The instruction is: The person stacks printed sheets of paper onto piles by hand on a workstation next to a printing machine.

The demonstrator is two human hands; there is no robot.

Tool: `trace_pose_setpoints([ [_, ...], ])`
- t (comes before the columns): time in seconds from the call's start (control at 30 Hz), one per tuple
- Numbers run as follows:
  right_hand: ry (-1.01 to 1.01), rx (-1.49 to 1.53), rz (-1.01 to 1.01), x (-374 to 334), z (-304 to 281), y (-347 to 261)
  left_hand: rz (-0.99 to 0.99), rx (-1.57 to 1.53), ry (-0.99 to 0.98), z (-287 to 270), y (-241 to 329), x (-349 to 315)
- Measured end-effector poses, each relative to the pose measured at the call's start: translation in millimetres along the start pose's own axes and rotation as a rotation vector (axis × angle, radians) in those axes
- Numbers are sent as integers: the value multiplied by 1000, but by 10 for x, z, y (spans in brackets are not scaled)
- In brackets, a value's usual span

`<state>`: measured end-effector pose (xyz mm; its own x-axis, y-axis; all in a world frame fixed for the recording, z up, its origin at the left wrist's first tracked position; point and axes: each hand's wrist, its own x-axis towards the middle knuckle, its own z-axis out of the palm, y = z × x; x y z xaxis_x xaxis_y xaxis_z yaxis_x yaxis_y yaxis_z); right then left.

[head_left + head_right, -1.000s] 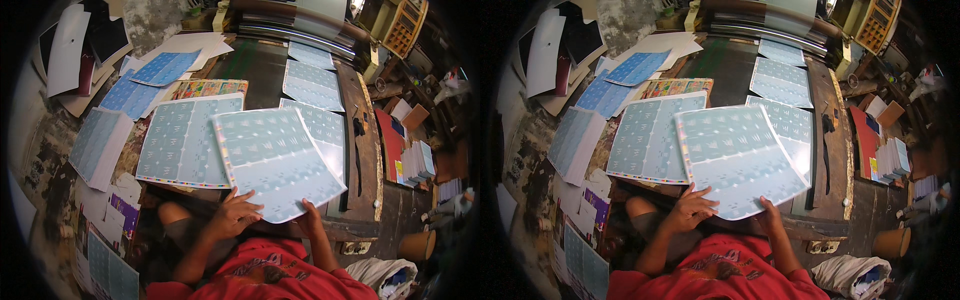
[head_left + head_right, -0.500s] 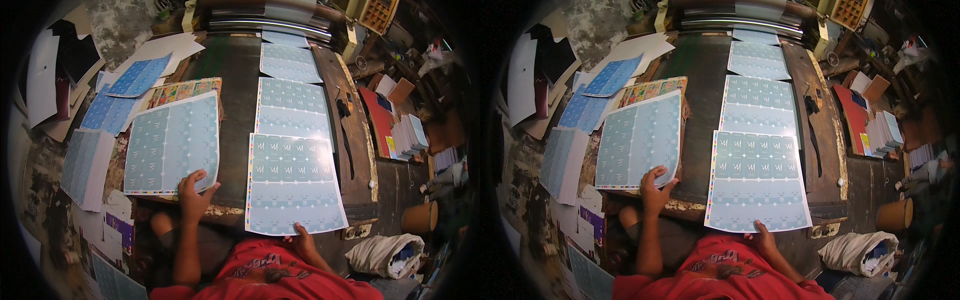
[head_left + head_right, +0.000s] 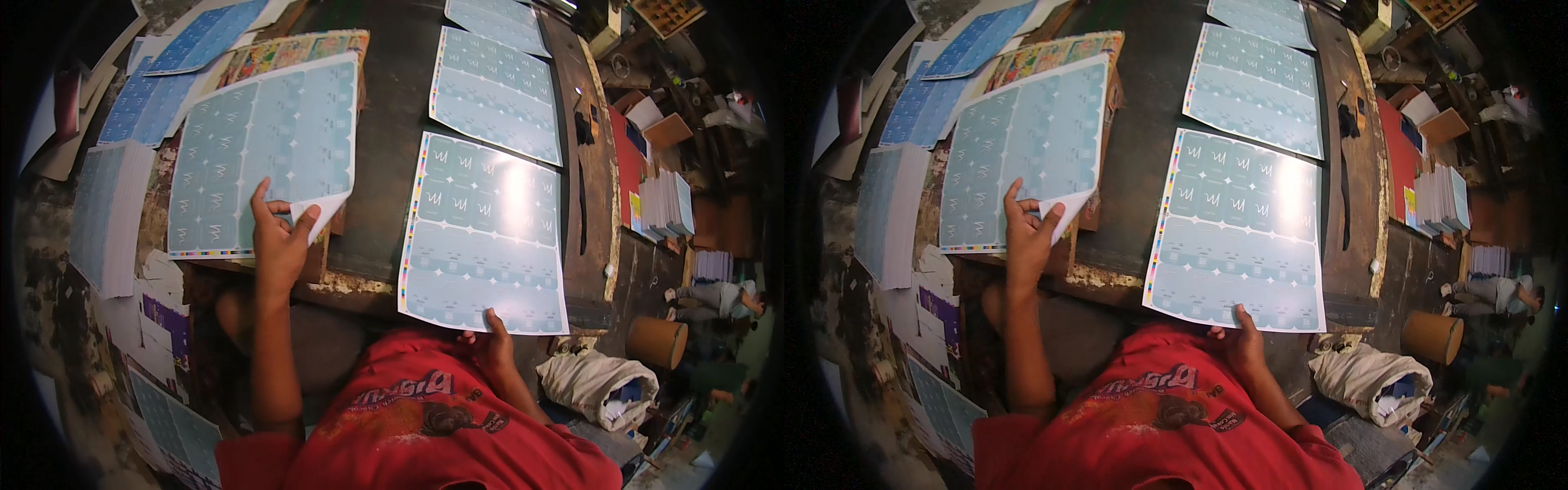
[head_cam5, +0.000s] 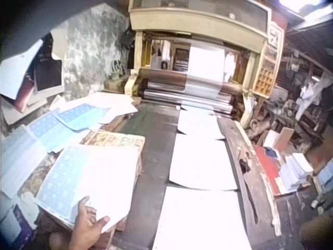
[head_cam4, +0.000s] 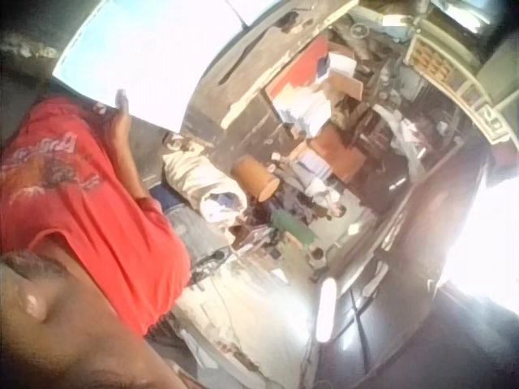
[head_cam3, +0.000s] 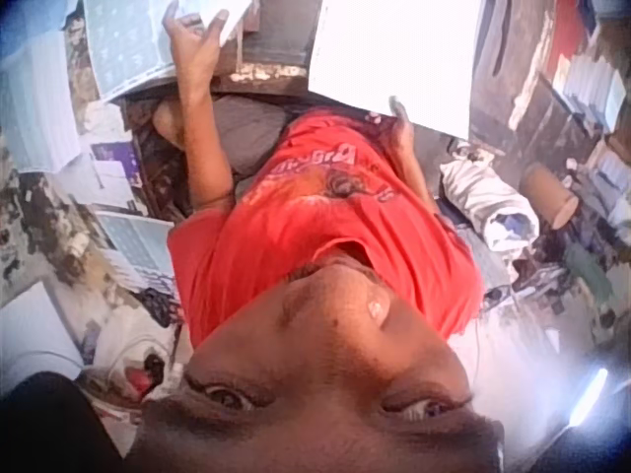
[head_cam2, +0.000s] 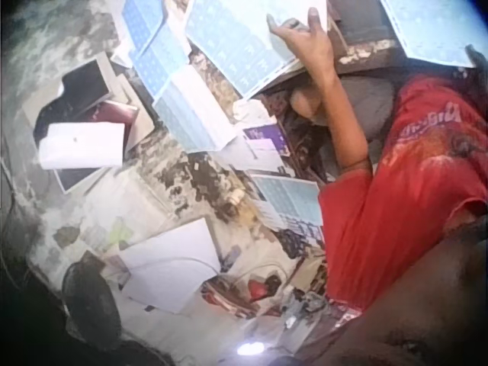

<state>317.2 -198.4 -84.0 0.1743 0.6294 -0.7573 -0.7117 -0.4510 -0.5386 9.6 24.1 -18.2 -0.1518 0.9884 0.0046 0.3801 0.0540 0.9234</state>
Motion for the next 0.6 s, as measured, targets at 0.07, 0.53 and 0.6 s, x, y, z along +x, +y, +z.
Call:
trace_pose_setpoints([
  [0.07,-16,23,-19,89,24,-60,34,-42,26,-8,-9,-16],
  [0.53,-113,179,-234,706,227,-354,276,148,-210,-237,95,-163],
  [0.6,-98,183,-290,776,202,-343,256,105,-265,-234,57,-131],
])
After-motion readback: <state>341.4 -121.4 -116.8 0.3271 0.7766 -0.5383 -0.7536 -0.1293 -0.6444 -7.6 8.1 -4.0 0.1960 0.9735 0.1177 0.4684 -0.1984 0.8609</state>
